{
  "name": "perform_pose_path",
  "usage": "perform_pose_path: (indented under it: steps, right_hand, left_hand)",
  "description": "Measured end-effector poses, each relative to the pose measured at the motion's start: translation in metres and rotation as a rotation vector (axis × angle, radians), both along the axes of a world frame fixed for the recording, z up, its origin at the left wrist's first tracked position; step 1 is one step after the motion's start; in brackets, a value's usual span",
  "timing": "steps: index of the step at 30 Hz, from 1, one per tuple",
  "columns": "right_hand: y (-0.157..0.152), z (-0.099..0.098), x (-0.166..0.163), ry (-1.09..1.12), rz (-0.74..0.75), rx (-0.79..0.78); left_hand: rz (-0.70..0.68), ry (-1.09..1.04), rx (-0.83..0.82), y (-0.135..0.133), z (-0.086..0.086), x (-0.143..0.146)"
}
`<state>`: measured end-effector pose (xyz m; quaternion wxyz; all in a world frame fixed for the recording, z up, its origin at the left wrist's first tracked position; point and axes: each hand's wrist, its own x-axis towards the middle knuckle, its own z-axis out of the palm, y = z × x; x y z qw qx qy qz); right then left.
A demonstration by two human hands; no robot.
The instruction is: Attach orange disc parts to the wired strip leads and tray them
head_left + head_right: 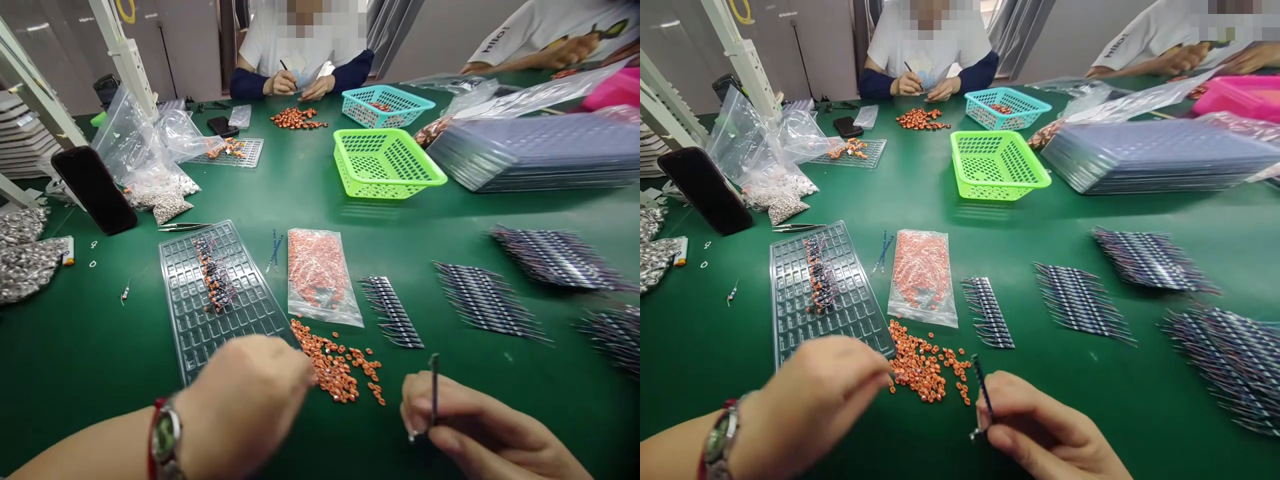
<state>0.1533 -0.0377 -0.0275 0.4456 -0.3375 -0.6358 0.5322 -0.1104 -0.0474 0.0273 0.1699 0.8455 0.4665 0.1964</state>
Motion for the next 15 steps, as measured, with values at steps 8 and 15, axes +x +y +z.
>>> perform_pose_path:
  steps: [8,15]
  right_hand:
    - [0.002,-0.001,0.000,0.023,-0.004,0.052]
    - [-0.004,-0.018,0.010,-0.004,-0.072,0.032]
  left_hand:
    - [0.431,0.288,0.047,0.030,0.011,-0.071]
    - [0.383,0.285,-0.056,0.022,0.004,-0.068]
